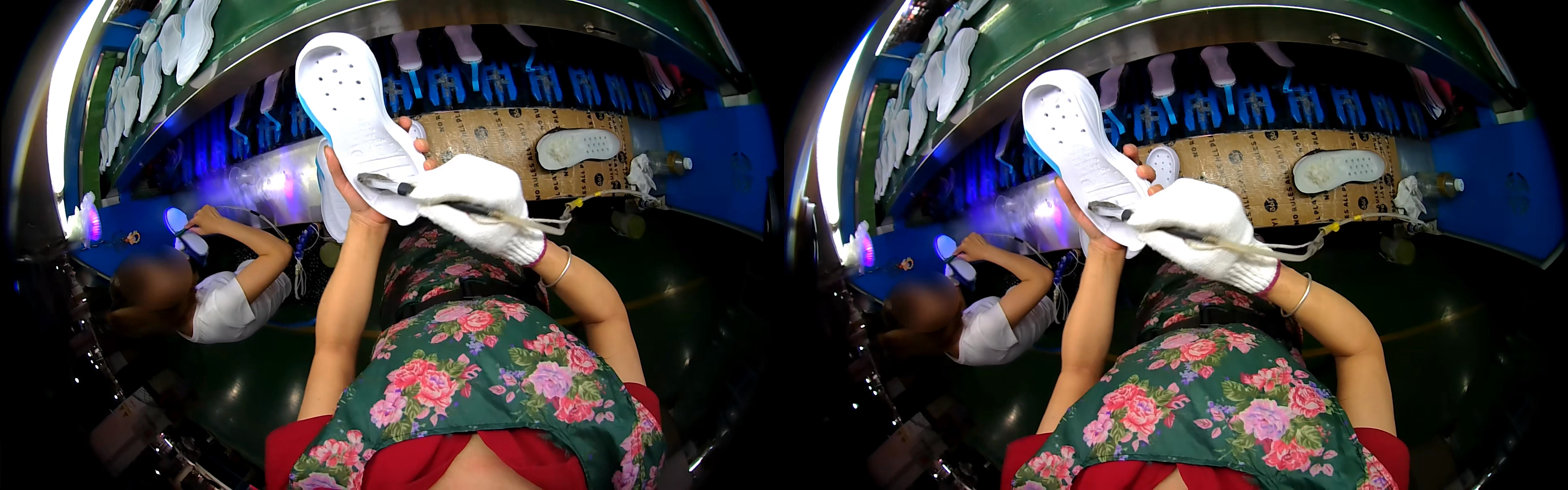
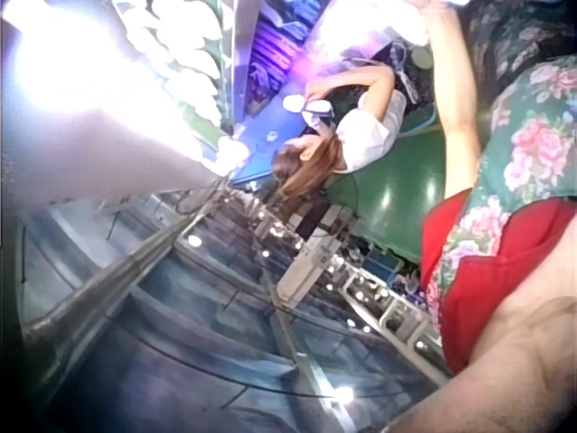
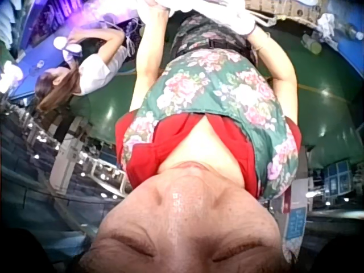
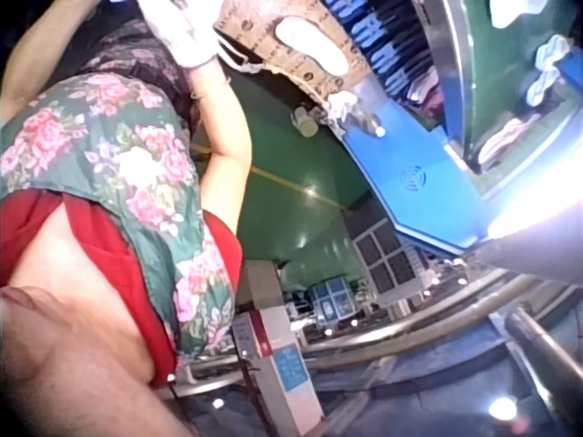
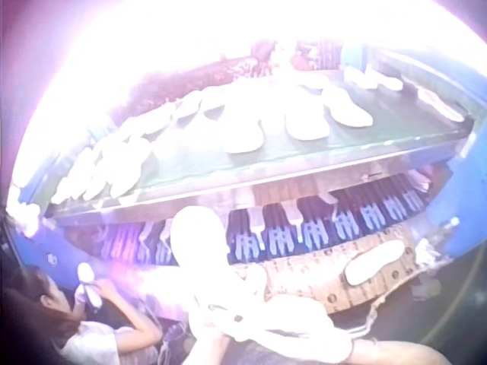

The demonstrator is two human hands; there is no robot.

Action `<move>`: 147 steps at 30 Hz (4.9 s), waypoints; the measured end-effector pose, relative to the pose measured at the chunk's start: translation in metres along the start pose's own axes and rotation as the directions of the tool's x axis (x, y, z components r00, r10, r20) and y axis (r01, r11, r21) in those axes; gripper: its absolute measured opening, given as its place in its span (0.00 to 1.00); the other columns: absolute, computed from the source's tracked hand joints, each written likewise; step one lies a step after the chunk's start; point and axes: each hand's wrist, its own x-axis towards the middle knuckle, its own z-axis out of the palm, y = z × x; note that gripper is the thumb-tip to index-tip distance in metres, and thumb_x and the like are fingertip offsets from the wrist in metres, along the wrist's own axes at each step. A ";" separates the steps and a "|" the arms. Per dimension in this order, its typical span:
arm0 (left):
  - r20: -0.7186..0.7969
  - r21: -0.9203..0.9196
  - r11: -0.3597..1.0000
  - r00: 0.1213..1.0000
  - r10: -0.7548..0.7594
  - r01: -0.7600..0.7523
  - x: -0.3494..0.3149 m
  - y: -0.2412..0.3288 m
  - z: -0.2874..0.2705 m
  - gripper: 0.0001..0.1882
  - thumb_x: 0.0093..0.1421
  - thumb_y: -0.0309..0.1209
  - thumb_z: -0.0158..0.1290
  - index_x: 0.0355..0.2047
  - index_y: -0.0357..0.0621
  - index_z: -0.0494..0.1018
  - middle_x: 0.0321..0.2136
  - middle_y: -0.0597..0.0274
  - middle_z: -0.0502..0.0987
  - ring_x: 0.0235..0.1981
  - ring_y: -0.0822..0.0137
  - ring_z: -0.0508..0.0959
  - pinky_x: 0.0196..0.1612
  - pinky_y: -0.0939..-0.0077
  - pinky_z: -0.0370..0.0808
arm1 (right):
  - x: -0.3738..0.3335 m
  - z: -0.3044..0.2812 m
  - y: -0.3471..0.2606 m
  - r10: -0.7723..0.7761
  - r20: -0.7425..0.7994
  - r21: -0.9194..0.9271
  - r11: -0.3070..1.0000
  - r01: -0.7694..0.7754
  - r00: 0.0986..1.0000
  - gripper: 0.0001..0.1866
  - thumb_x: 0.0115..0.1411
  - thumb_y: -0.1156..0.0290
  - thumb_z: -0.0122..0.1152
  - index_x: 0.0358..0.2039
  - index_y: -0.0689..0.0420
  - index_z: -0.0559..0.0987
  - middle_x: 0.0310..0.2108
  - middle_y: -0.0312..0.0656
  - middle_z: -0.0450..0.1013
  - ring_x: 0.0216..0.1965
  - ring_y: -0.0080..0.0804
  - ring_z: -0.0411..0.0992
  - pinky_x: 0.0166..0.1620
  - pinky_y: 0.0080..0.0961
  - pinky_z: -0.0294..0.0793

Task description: The person applies glue to the interior of shoe soles using a brush and then places the soles onto a moving conveyor belt.

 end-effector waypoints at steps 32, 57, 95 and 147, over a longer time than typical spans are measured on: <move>0.360 0.216 0.938 0.871 -0.334 0.271 0.014 0.047 0.002 0.45 0.52 0.61 0.50 0.61 0.39 0.62 0.44 0.38 0.72 0.35 0.51 0.74 0.37 0.64 0.70 | -0.011 0.019 -0.031 0.062 0.052 0.055 0.996 -0.065 0.997 0.08 0.50 0.76 0.69 0.33 0.56 0.84 0.34 0.41 0.80 0.33 0.35 0.78 0.38 0.28 0.77; -0.234 -0.334 0.941 0.972 -0.031 -0.051 -0.052 0.021 -0.007 0.41 0.64 0.59 0.37 0.67 0.41 0.53 0.58 0.38 0.66 0.51 0.43 0.75 0.54 0.44 0.72 | 0.048 0.016 -0.018 -0.119 -0.001 -0.323 0.940 0.112 0.993 0.10 0.49 0.79 0.69 0.34 0.58 0.83 0.34 0.42 0.80 0.33 0.34 0.78 0.38 0.26 0.76; 0.544 0.839 -0.468 0.463 0.699 -0.278 -0.039 0.266 0.046 0.12 0.58 0.18 0.50 0.43 0.37 0.68 0.52 0.47 0.70 0.54 0.59 0.71 0.59 0.65 0.67 | -0.023 0.058 0.039 0.811 -0.115 0.797 0.420 -0.434 0.574 0.12 0.54 0.82 0.65 0.40 0.67 0.81 0.34 0.46 0.79 0.28 0.28 0.76 0.33 0.20 0.75; -0.384 0.391 0.920 0.902 0.200 -0.037 -0.061 0.004 0.046 0.49 0.59 0.73 0.17 0.68 0.50 0.48 0.61 0.54 0.63 0.59 0.57 0.68 0.58 0.58 0.71 | 0.044 0.035 -0.039 -0.116 -0.089 -0.180 0.979 0.099 0.989 0.14 0.48 0.78 0.68 0.38 0.55 0.83 0.34 0.42 0.79 0.33 0.37 0.78 0.38 0.29 0.77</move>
